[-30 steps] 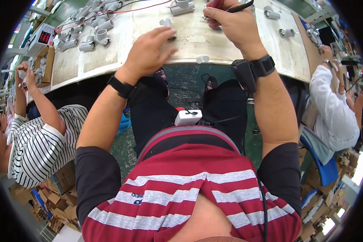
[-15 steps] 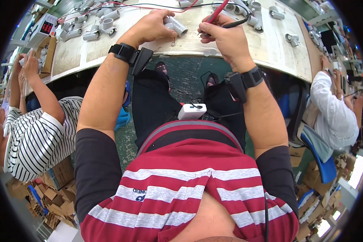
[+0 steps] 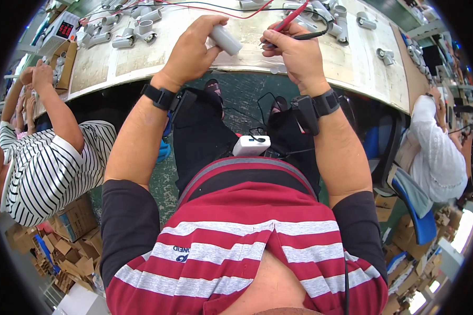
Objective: The person tests electronic components by picking up a plastic housing, touching its internal wires with a multimeter probe, and setting it back down. This process is repeated for several housings, occasionally moving components aside to reach the next item.
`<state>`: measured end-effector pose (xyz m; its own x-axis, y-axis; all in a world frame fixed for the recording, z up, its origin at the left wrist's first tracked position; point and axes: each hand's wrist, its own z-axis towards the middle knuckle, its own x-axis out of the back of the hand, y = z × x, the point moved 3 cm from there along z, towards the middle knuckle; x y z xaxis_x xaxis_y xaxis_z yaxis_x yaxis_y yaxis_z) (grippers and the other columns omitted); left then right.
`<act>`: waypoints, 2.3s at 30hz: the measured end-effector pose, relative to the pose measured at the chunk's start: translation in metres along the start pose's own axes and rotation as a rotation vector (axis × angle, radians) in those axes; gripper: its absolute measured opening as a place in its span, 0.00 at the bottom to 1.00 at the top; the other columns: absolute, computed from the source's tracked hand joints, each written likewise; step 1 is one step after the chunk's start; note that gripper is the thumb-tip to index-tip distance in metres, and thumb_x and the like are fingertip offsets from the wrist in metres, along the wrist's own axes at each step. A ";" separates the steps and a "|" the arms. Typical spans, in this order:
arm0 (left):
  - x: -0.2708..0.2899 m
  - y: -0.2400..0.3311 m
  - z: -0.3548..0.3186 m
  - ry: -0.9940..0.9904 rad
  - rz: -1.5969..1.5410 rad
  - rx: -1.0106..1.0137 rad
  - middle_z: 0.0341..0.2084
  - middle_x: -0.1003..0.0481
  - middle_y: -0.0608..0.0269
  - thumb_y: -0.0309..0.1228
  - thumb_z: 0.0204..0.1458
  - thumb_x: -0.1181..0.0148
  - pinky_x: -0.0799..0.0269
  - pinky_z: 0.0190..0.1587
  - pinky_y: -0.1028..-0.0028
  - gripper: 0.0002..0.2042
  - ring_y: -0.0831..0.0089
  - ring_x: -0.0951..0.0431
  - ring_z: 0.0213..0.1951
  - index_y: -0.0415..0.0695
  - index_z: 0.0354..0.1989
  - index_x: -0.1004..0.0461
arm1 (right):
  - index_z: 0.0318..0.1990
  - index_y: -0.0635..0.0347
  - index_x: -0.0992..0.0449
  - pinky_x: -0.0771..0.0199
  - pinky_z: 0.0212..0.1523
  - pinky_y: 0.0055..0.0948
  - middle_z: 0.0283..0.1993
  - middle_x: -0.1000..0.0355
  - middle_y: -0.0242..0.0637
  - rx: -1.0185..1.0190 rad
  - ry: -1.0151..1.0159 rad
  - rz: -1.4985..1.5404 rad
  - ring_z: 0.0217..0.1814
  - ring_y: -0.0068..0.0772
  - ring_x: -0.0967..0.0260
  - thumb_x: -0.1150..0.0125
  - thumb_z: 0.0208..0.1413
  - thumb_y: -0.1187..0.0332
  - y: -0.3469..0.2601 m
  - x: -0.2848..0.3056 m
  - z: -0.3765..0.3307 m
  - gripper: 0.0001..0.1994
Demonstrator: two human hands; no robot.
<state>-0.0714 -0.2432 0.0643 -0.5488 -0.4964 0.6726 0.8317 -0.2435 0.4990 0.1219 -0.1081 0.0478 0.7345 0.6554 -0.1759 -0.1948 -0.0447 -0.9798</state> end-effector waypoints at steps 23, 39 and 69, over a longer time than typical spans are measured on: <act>-0.028 0.013 -0.043 0.154 0.086 -0.236 0.58 0.29 0.52 0.13 0.45 0.38 0.22 0.53 0.60 0.22 0.49 0.23 0.56 0.50 0.48 0.22 | 0.44 0.66 0.19 0.19 0.35 0.22 0.36 0.20 0.34 -0.066 -0.080 -0.185 0.33 0.21 0.22 0.32 0.62 0.71 0.029 -0.023 -0.005 0.08; -0.030 0.026 -0.039 0.194 0.084 -0.247 0.58 0.29 0.52 0.12 0.44 0.36 0.20 0.53 0.60 0.23 0.48 0.23 0.55 0.51 0.48 0.23 | 0.42 0.64 0.18 0.22 0.32 0.21 0.31 0.21 0.31 -0.056 -0.049 -0.285 0.29 0.18 0.25 0.31 0.61 0.69 0.027 -0.024 -0.007 0.08; -0.033 0.021 -0.033 0.186 0.049 -0.158 0.59 0.30 0.51 0.10 0.43 0.40 0.20 0.51 0.62 0.25 0.50 0.21 0.51 0.48 0.51 0.24 | 0.42 0.64 0.19 0.21 0.31 0.22 0.32 0.20 0.33 0.028 -0.025 -0.399 0.30 0.21 0.23 0.31 0.60 0.65 0.030 -0.026 -0.006 0.10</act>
<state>-0.0334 -0.2593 0.0348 -0.4946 -0.6523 0.5743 0.8679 -0.3355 0.3664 0.1008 -0.1312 0.0223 0.7398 0.6357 0.2204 0.0846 0.2370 -0.9678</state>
